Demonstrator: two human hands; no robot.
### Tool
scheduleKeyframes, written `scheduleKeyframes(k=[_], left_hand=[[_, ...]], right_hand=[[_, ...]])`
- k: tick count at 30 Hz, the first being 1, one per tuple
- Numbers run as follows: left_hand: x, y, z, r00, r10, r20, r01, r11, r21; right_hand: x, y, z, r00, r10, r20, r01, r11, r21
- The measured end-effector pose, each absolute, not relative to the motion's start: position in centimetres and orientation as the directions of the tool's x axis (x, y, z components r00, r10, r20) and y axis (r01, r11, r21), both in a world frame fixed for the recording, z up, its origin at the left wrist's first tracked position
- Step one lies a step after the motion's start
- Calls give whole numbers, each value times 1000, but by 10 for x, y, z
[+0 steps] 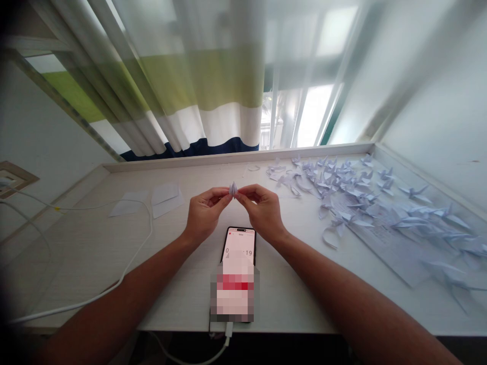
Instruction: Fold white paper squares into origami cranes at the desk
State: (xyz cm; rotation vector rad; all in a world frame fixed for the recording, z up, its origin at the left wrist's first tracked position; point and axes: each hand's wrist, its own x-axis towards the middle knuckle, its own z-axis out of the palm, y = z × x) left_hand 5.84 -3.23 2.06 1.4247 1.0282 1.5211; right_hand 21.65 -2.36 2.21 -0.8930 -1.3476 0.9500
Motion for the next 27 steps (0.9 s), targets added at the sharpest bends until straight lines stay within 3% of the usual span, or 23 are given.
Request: scheduleKeyframes(k=[6,11,20,27], left_hand=[[61,-31,21,-115,938,326,-96,-337,936],[61,-34,23,-119,933,340,-66,-349,935],[63,-35,18,-106,930,353,-33,-358,933],[66,-35,21,-143,953,266,-122,-284,951]], right_hand=[[215,-25,22,-7,929,369,-69,368,-927],[214,-28,25,-72,918,391,-52,388,-920],[214,-29,23,-40,892,450,33,452,-892],[212,-23,19,25,915,402,-85,402,-912]])
